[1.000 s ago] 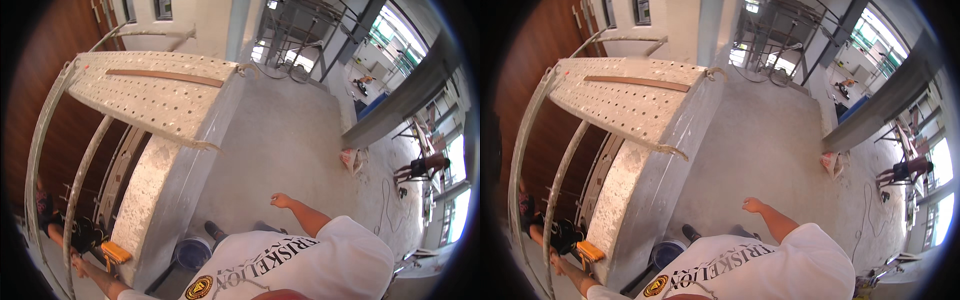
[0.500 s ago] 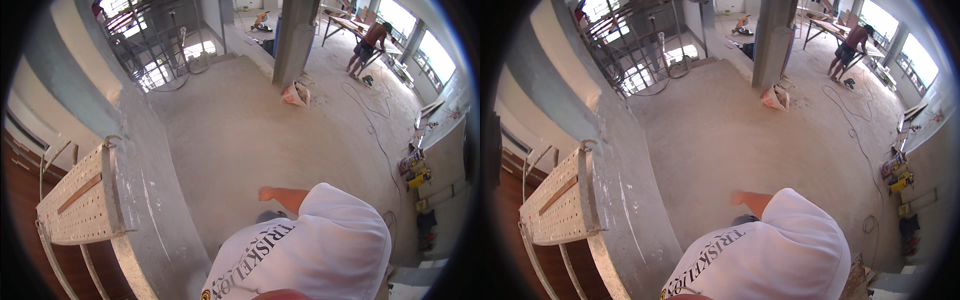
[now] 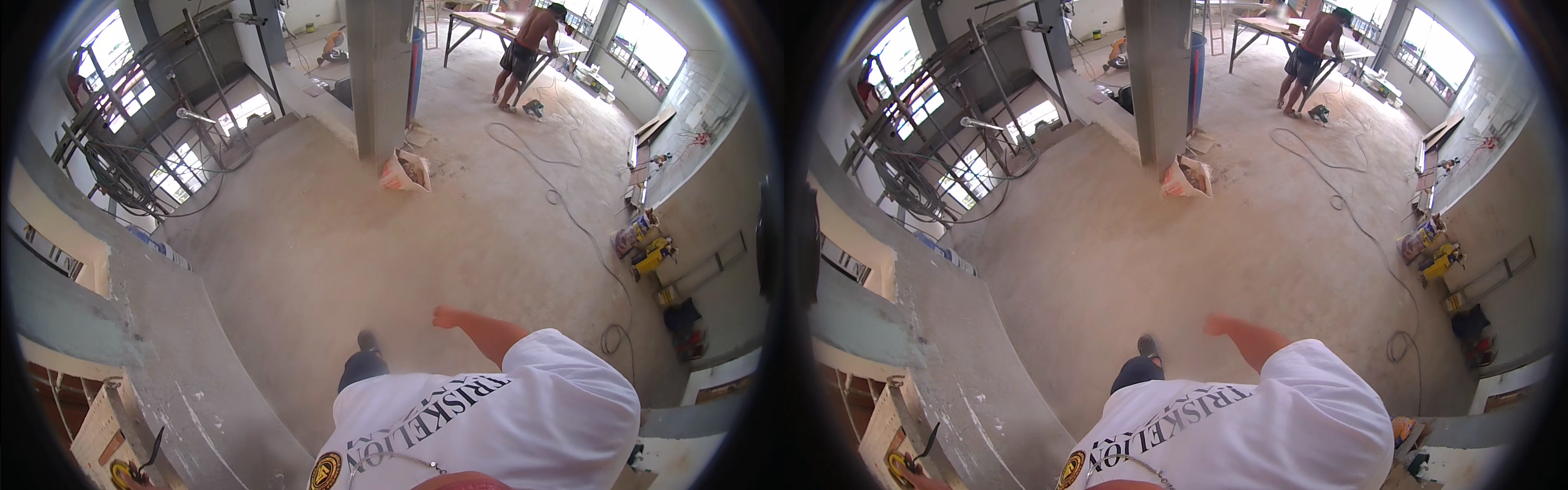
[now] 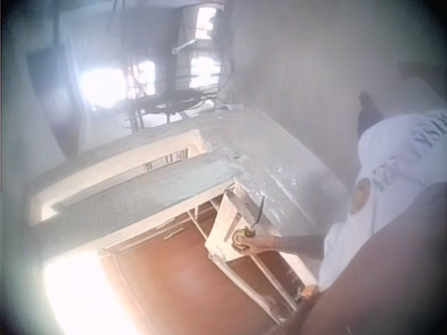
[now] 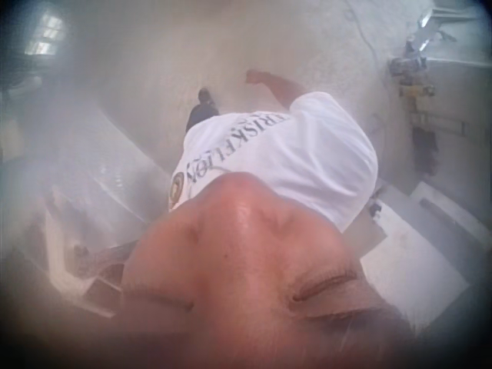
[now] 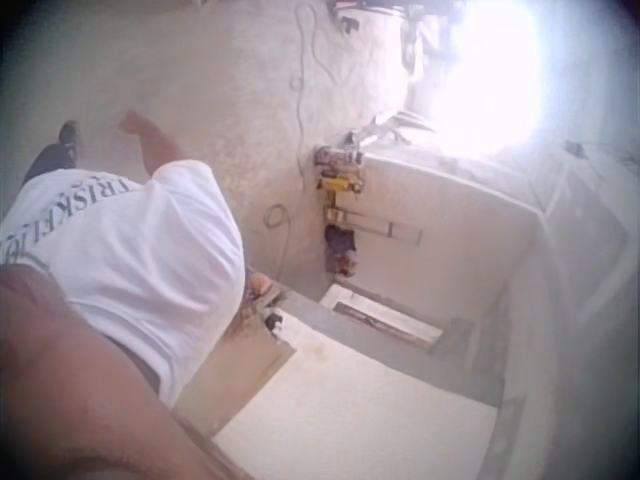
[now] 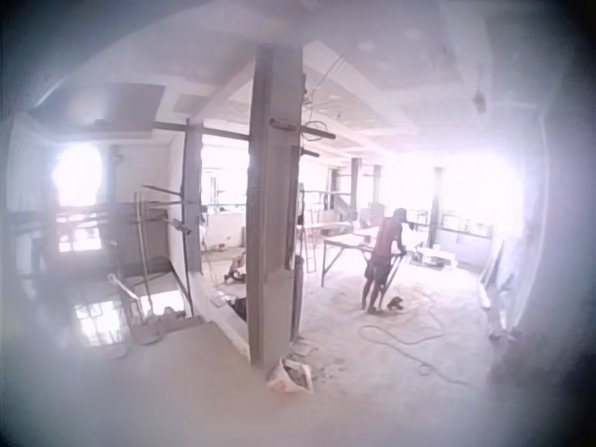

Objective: The person measures a wooden frame and a large plywood sheet using a tape measure and marks cut lines with a red pencil. They also use a speed square to draw straight lines on the plywood.

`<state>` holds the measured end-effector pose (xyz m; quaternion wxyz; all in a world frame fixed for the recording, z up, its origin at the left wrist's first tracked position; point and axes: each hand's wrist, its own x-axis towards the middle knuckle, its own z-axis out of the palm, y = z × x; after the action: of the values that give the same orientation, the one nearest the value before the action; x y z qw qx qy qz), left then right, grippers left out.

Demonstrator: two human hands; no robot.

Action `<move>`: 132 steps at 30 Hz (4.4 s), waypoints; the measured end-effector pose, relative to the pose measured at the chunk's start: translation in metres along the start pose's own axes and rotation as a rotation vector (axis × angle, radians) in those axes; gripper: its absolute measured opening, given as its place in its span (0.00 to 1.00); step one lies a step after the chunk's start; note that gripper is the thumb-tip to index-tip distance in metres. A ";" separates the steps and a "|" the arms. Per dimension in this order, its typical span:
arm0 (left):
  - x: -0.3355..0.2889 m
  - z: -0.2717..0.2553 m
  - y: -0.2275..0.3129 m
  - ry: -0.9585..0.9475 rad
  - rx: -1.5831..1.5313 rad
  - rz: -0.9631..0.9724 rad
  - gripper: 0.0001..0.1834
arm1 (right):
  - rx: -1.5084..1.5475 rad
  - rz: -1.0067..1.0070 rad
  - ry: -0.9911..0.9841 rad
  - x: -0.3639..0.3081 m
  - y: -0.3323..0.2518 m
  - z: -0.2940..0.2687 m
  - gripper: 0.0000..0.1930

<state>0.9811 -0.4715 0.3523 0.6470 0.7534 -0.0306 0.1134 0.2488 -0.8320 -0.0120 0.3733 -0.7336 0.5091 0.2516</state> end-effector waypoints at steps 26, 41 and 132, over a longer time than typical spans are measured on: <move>-1.146 1.118 0.314 -3.024 -0.099 0.773 0.26 | 2.108 -0.595 0.869 0.069 0.546 -0.730 0.34; -1.378 1.605 0.429 -2.231 -0.177 0.387 0.27 | 1.407 -0.403 0.458 0.337 0.863 -1.278 0.28; -1.962 5.002 0.954 -1.598 0.801 0.075 0.26 | 0.923 -0.164 1.090 2.287 2.066 -4.288 0.12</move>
<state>-0.4534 -5.7334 0.1770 0.1170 0.7754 -0.4549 -0.4221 -0.9169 -5.9768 0.2220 0.3559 -0.5581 0.6207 -0.4202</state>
